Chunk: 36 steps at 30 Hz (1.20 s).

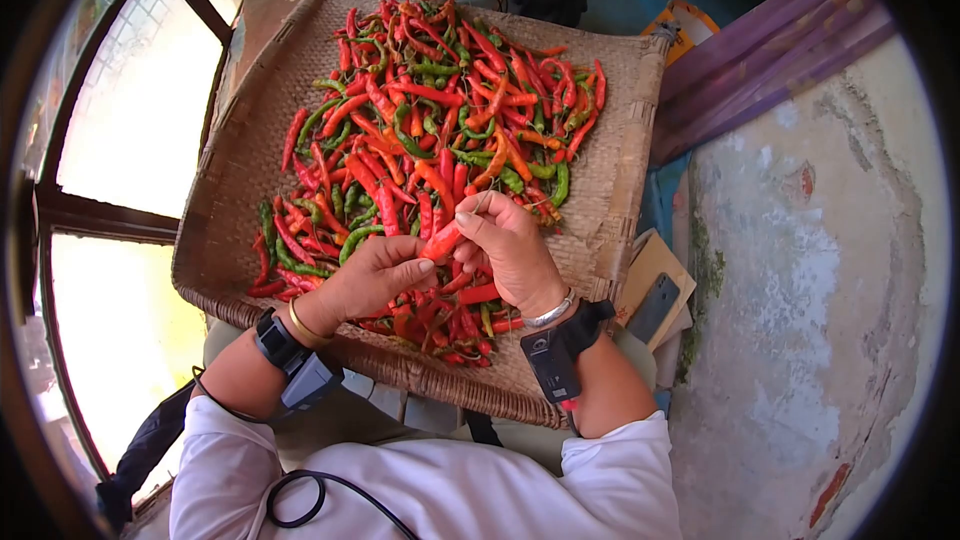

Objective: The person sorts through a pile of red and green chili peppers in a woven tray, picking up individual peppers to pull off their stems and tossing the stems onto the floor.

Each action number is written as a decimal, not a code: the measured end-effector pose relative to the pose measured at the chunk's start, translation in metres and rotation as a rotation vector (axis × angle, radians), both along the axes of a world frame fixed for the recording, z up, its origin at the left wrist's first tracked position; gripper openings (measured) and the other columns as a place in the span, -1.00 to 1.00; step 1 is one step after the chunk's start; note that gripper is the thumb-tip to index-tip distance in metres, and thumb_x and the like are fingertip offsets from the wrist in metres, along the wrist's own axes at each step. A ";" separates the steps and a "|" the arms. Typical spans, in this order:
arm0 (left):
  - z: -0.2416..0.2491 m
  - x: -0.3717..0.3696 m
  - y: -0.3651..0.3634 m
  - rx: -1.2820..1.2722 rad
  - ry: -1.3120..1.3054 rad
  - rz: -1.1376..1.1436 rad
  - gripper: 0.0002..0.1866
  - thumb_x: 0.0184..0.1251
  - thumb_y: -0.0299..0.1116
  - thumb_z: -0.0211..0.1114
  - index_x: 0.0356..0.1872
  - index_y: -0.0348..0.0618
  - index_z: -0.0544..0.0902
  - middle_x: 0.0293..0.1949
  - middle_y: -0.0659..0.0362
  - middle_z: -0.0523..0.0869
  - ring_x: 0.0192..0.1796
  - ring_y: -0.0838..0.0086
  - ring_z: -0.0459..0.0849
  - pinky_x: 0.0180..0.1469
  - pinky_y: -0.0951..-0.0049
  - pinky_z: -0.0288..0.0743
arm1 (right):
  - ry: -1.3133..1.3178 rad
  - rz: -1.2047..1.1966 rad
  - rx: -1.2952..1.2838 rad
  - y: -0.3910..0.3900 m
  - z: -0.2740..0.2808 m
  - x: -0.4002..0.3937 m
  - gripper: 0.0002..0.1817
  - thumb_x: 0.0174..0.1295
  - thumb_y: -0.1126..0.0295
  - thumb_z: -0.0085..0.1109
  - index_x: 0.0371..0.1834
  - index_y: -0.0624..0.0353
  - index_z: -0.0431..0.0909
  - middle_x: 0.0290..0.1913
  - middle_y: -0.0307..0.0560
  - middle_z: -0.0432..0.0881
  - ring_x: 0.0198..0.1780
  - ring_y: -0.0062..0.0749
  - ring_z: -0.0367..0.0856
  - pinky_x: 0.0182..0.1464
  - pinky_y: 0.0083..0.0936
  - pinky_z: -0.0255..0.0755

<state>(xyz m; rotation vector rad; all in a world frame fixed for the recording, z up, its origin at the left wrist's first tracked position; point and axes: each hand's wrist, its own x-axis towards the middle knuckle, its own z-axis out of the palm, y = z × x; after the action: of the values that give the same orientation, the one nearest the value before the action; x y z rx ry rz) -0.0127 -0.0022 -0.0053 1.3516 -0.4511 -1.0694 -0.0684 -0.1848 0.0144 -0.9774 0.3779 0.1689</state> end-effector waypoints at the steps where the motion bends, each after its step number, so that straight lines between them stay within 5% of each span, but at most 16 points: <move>1: 0.003 0.001 0.000 0.004 0.020 -0.006 -0.80 0.27 -0.35 0.11 -0.18 -0.24 0.53 -0.44 0.34 0.56 -0.41 0.74 0.47 -0.36 0.70 0.39 | -0.003 0.047 0.017 -0.002 0.000 0.000 -0.83 0.14 0.41 0.11 -0.24 0.17 0.40 -0.44 -0.28 0.52 -0.49 -0.71 0.51 -0.50 -0.78 0.45; 6: 0.010 0.002 0.000 0.009 0.116 0.013 -0.80 0.28 -0.36 0.11 -0.17 -0.23 0.53 -0.46 0.35 0.54 -0.45 0.74 0.45 -0.40 0.71 0.39 | -0.002 0.214 -0.097 0.000 0.006 0.001 -0.82 0.14 0.41 0.12 -0.21 0.20 0.44 -0.47 -0.30 0.52 -0.57 -0.77 0.45 -0.54 -0.82 0.41; 15: 0.012 -0.004 -0.001 0.067 -0.282 0.100 -0.79 0.26 -0.40 0.11 -0.15 -0.28 0.52 -0.50 0.27 0.58 -0.49 0.74 0.48 -0.44 0.66 0.41 | 0.032 0.260 -0.281 0.008 0.005 0.001 -0.81 0.17 0.43 0.07 -0.19 0.26 0.43 -0.49 -0.25 0.51 -0.58 -0.71 0.44 -0.55 -0.76 0.38; 29: 0.010 0.001 0.003 0.136 -0.037 0.063 -0.74 0.36 -0.26 -0.03 -0.22 -0.23 0.52 -0.53 0.28 0.57 -0.54 0.70 0.50 -0.48 0.71 0.41 | 0.025 0.137 -0.205 -0.017 0.008 0.007 -0.79 0.18 0.36 0.07 -0.17 0.22 0.44 -0.49 -0.22 0.53 -0.58 -0.71 0.45 -0.58 -0.77 0.40; 33: 0.011 0.006 0.005 0.091 0.107 0.155 -0.75 0.35 -0.25 -0.02 -0.22 -0.21 0.52 -0.52 0.30 0.56 -0.55 0.72 0.46 -0.49 0.74 0.38 | -0.287 -0.136 0.064 -0.026 0.022 0.025 -0.65 0.17 0.37 0.10 0.00 0.25 0.38 -0.36 -0.15 0.57 -0.42 -0.60 0.54 -0.39 -0.68 0.47; 35: 0.006 0.008 0.004 0.068 0.116 0.192 -0.76 0.35 -0.26 -0.01 -0.22 -0.21 0.52 -0.52 0.30 0.56 -0.54 0.72 0.46 -0.48 0.74 0.38 | -0.276 -0.285 0.074 -0.019 0.031 0.030 -0.49 0.18 0.34 0.06 0.19 0.24 0.20 -0.19 -0.09 0.51 -0.21 -0.49 0.52 -0.23 -0.57 0.44; 36: 0.005 0.007 0.004 0.050 0.136 0.231 -0.77 0.35 -0.26 0.00 -0.22 -0.20 0.52 -0.52 0.30 0.56 -0.54 0.72 0.45 -0.48 0.74 0.38 | -0.264 -0.178 -0.052 -0.031 0.013 0.027 -0.28 0.17 0.31 0.09 0.31 0.22 -0.09 0.02 0.02 0.40 -0.02 -0.37 0.46 -0.12 -0.50 0.43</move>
<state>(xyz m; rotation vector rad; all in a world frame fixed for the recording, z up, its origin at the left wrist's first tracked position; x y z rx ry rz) -0.0052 0.0018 -0.0007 1.3291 -0.1640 -0.9779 -0.0412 -0.2160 0.0279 -0.9974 0.2257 -0.1318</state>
